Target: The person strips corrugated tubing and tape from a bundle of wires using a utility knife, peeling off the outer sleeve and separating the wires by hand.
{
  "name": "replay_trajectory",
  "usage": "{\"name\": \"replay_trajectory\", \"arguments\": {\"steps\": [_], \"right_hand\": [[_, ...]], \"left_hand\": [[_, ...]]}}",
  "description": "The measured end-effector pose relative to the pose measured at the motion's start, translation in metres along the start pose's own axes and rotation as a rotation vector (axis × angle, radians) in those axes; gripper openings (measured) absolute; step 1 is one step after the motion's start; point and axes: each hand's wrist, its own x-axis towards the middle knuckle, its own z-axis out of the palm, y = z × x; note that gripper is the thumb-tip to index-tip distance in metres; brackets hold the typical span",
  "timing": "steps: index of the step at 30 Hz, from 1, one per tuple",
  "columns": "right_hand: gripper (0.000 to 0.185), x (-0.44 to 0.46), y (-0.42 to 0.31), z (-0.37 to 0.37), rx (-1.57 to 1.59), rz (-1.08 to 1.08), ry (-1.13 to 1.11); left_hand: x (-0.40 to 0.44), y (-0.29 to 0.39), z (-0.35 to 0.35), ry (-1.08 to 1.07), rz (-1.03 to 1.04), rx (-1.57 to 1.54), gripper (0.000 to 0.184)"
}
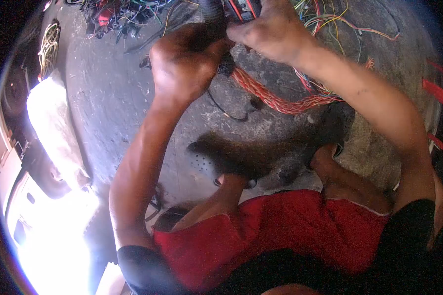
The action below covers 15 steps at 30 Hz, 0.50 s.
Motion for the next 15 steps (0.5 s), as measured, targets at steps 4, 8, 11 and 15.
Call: {"name": "replay_trajectory", "arguments": {"steps": [4, 8, 11, 15], "right_hand": [[0.02, 0.002, -0.006, 0.001, 0.053, 0.049, 0.057], [0.017, 0.002, -0.004, 0.001, 0.085, 0.092, 0.019], [0.016, 0.003, 0.001, -0.001, 0.074, 0.02, -0.005], [0.014, 0.007, -0.003, -0.018, 0.181, 0.079, -0.034]], "left_hand": [[0.004, 0.003, -0.004, -0.058, 0.076, 0.071, 0.016], [0.008, -0.008, -0.007, -0.071, 0.236, 0.106, 0.013], [0.004, -0.007, 0.0, -0.033, 0.106, -0.016, 0.012], [0.007, 0.002, -0.006, -0.109, -0.081, -0.093, 0.012]]}}
